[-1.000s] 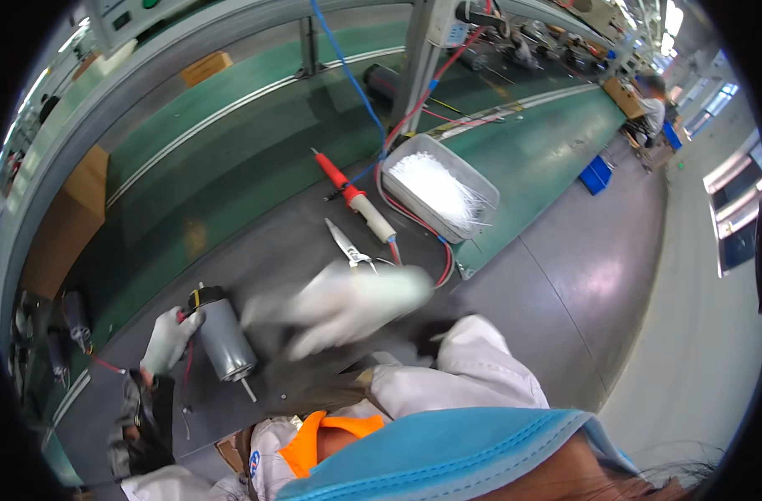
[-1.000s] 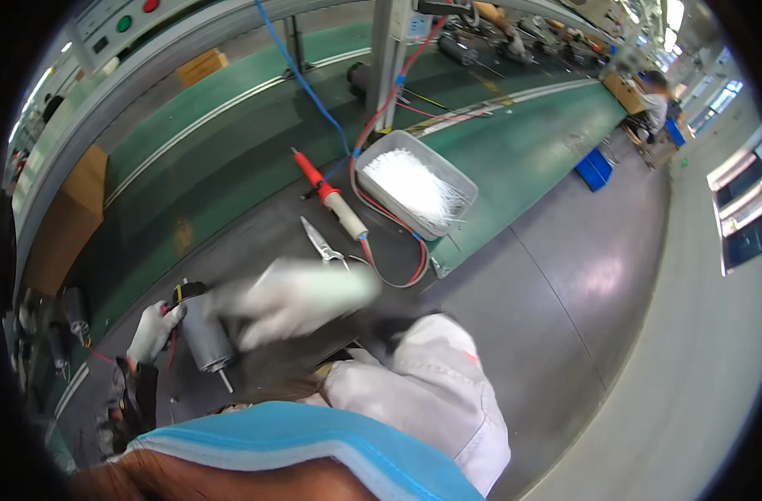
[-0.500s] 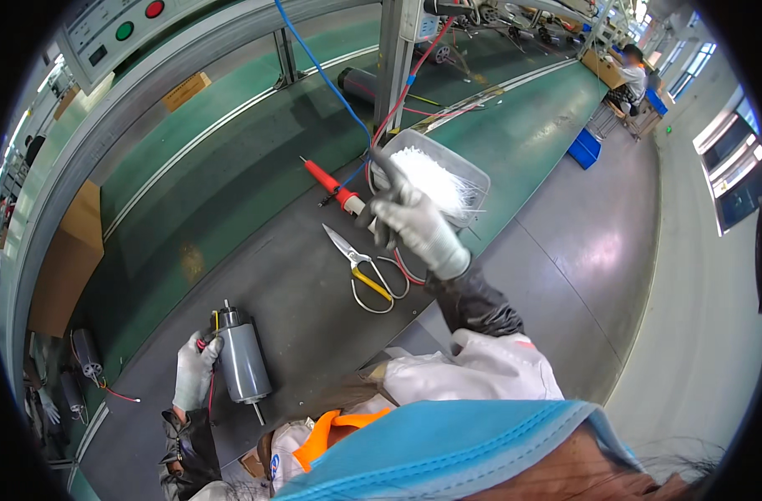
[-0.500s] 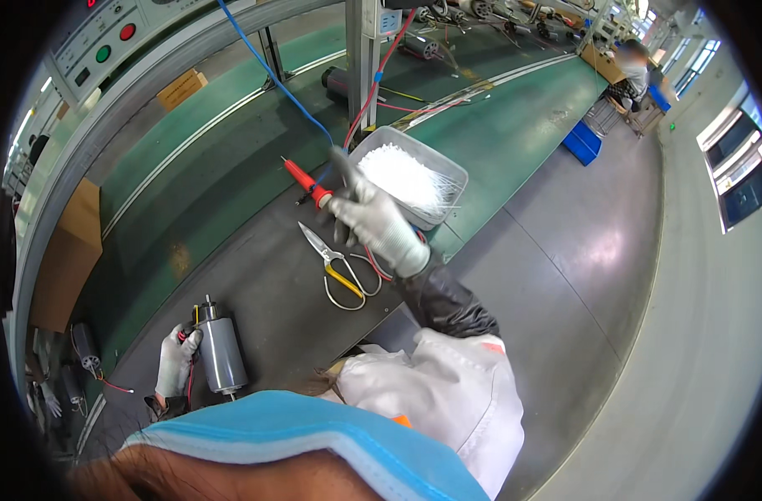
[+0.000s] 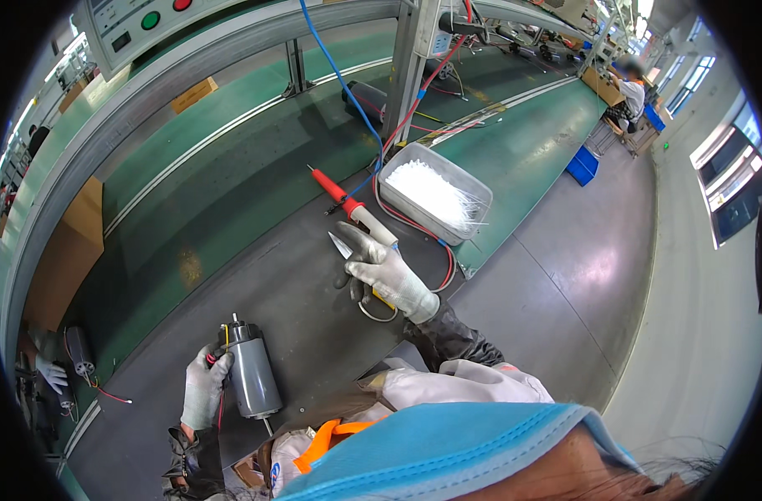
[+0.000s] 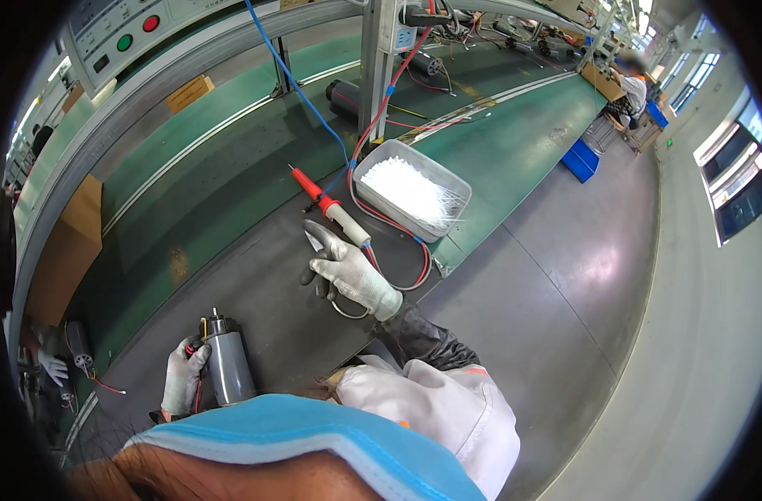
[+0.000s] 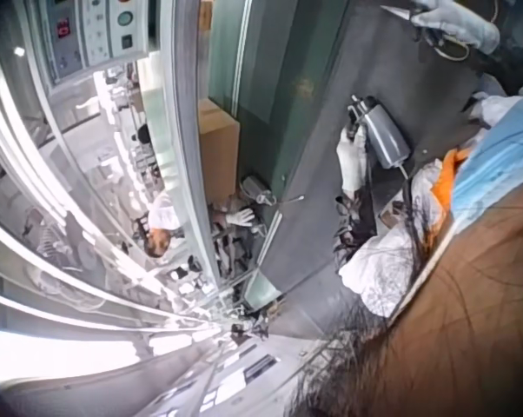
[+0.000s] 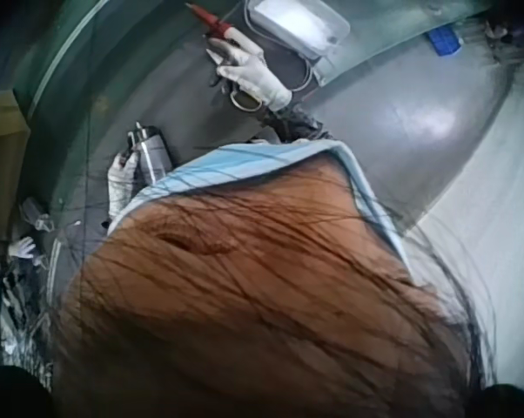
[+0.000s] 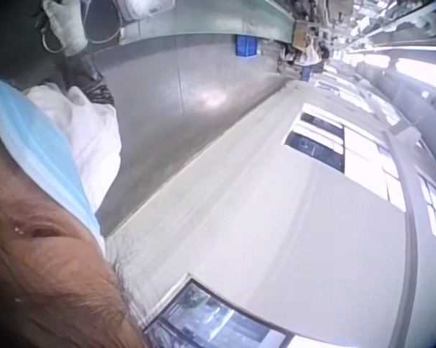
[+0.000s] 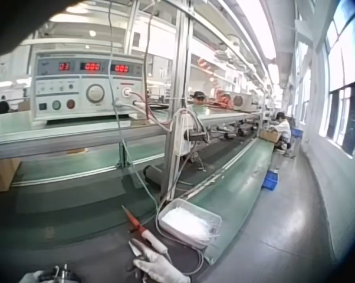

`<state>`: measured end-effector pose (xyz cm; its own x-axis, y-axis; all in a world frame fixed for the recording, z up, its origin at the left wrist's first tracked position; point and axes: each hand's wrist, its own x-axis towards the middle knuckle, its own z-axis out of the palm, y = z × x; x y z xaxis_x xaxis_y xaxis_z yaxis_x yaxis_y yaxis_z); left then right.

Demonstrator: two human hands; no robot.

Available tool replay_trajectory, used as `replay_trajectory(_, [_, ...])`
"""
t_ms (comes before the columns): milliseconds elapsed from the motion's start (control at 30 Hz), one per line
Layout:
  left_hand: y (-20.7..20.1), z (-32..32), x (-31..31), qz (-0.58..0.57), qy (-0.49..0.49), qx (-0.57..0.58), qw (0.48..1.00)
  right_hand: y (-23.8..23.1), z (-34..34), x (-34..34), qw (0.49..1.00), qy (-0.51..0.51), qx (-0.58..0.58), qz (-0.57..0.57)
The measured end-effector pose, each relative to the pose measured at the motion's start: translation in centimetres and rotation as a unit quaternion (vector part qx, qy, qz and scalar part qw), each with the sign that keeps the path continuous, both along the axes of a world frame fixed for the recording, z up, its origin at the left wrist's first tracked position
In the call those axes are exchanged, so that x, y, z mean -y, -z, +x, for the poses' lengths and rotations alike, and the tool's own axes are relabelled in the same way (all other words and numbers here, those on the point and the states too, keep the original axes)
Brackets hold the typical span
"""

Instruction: Connecting electrical wires to small motors and testing them using a probe on an assembly line.

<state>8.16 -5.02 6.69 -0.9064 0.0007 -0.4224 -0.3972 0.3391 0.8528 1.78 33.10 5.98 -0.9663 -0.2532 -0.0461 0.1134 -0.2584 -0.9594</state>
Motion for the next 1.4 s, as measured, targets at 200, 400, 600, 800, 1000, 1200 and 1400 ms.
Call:
replay_trajectory(200, [0.1, 0.8, 0.0, 0.007, -0.008, 0.006, 1.0, -1.8, -0.9, -2.8, 0.996, 0.066, -0.011, 0.063])
replay_trajectory(400, [-0.7, 0.2, 0.0, 0.046, -0.018, 0.032, 0.998, -1.7, -2.1, -5.3, 0.996, 0.089, 0.0, 0.028])
replay_trajectory(600, [-0.6, -0.5, 0.9, 0.044, 0.023, -0.036, 0.998, -3.0, -3.1, -6.3, 0.96, 0.189, -0.056, 0.201])
replay_trajectory(800, [-3.4, -1.7, 1.0, 0.029, 0.017, 0.025, 0.999, -0.6, -10.9, -15.0, 0.643, 0.343, -0.266, 0.631])
replay_trajectory(1000, [-1.5, -1.9, 1.9, -0.076, 0.088, -0.002, 0.993, 2.6, -15.8, -17.0, 0.602, 0.179, -0.17, 0.759])
replay_trajectory(1200, [-3.9, -2.2, -1.6, -0.192, 0.012, 0.007, 0.981, 5.5, -17.8, -17.0, 0.551, 0.126, -0.146, 0.812])
replay_trajectory(1400, [0.0, -1.8, 0.3, -0.229, 0.019, -0.066, 0.971, 5.2, -17.6, -16.6, 0.559, 0.151, -0.16, 0.799])
